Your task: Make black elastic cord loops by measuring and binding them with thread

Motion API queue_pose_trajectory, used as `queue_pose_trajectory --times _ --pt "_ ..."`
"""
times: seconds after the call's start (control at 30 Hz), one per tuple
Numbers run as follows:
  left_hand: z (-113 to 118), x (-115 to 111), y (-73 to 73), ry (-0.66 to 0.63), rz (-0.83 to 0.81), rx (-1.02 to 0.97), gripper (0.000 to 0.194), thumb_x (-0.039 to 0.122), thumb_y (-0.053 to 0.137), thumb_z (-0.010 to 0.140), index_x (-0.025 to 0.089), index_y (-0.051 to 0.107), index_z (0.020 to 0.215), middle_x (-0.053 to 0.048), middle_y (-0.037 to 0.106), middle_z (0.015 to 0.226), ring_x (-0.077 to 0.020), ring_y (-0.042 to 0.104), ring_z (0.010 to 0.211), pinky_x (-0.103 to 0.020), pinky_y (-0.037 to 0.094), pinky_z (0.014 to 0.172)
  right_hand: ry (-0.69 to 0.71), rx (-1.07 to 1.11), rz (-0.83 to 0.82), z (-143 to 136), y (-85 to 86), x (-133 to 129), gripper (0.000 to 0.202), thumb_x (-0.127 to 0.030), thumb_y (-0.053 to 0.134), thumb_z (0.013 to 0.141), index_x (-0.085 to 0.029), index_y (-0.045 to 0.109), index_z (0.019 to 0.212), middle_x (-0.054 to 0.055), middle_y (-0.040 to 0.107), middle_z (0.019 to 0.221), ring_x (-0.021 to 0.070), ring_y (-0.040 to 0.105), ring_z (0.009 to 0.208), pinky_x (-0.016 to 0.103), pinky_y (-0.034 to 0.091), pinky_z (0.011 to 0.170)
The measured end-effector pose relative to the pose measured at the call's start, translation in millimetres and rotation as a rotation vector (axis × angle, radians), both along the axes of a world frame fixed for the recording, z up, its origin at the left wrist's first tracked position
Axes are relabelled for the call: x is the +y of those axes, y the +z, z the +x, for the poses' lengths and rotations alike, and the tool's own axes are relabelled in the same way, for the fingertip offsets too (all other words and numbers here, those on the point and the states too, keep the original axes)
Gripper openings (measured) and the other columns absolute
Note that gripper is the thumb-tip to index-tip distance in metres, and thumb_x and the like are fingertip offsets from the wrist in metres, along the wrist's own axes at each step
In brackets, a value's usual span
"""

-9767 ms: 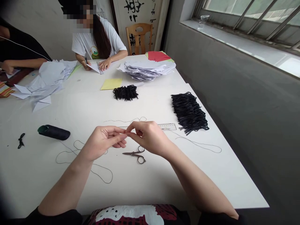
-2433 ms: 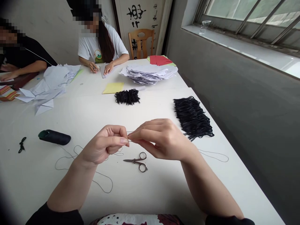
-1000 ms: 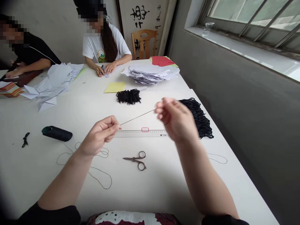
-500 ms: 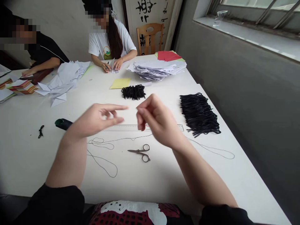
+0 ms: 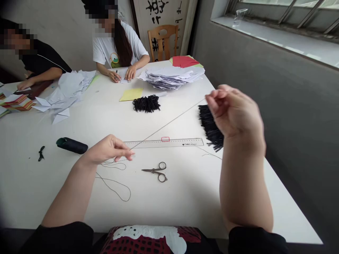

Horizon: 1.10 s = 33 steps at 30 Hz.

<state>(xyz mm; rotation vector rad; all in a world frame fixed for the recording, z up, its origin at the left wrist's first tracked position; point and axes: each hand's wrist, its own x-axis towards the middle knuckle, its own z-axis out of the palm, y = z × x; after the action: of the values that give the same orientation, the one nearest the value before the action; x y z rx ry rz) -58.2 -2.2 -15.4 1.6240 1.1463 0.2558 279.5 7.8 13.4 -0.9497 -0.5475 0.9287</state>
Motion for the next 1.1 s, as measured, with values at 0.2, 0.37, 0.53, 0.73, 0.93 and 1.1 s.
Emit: queue_pose_trajectory --times 0.2,0.37,0.53,0.73,0.93,1.1 --pt "-54.0 -14.6 -5.7 -0.178 -0.006 0.632 0.030 0.041 0.078 0.065 0.025 0.081 0.090 -0.007 0.075 0.108 -0.0341 0.065 0.106 -0.039 0.049 0.091 -0.129 0.008 0.261 32.2 7.8 -9.9 0.044 0.013 0.054 0.082 -0.020 0.059 0.052 -0.005 0.049 0.058 0.0011 0.051 0.053 0.018 0.060 0.078" --pt "-20.6 -19.9 21.6 -0.064 0.468 0.436 0.064 0.052 0.074 0.073 0.025 0.063 0.130 -0.007 0.049 0.148 -0.0327 0.040 0.136 -0.045 0.035 0.111 0.319 -0.212 0.330 -21.6 2.3 -21.8 0.015 -0.012 0.069 0.085 -0.019 0.063 0.073 -0.004 0.056 0.058 0.0075 0.058 0.051 0.026 0.061 0.060" --pt "54.4 -18.6 21.8 0.043 0.305 -0.196 0.049 0.042 0.074 0.078 0.023 0.067 0.123 -0.010 0.068 0.120 -0.0188 0.064 0.086 -0.030 0.053 0.066 0.842 -0.353 0.223 -75.7 -5.8 -34.9 0.025 -0.039 0.066 0.090 -0.020 0.051 0.083 -0.004 0.061 0.065 0.0102 0.063 0.058 0.028 0.058 0.061" --pt "79.1 -21.9 0.9 0.206 0.046 -0.417 0.026 0.042 0.078 0.075 0.017 0.078 0.084 -0.008 0.075 0.080 -0.0183 0.069 0.078 -0.030 0.056 0.072 0.822 -0.266 0.113 -72.2 -12.7 -25.8 0.034 -0.042 0.073 0.084 -0.019 0.049 0.081 -0.005 0.058 0.066 0.0079 0.059 0.054 0.024 0.054 0.054" --pt "49.7 -19.4 -5.3 0.159 0.033 -0.150 0.026 0.046 0.074 0.076 0.020 0.078 0.075 -0.009 0.077 0.084 -0.0199 0.068 0.077 -0.028 0.053 0.062 0.472 -0.213 0.085 -35.7 -18.4 -3.7 0.032 -0.035 0.080 0.077 -0.020 0.052 0.078 -0.005 0.055 0.066 0.0094 0.062 0.064 0.035 0.060 0.078" --pt "23.8 -6.1 -12.3 0.078 -0.057 0.027 0.024 0.046 0.075 0.074 0.022 0.079 0.077 -0.007 0.078 0.091 -0.0264 0.068 0.100 -0.042 0.044 0.100 0.221 -0.224 0.105 0.0 -30.7 17.0 0.024 -0.028 0.077 0.080 -0.021 0.054 0.077 -0.004 0.057 0.066 0.0091 0.060 0.065 0.040 0.058 0.083"
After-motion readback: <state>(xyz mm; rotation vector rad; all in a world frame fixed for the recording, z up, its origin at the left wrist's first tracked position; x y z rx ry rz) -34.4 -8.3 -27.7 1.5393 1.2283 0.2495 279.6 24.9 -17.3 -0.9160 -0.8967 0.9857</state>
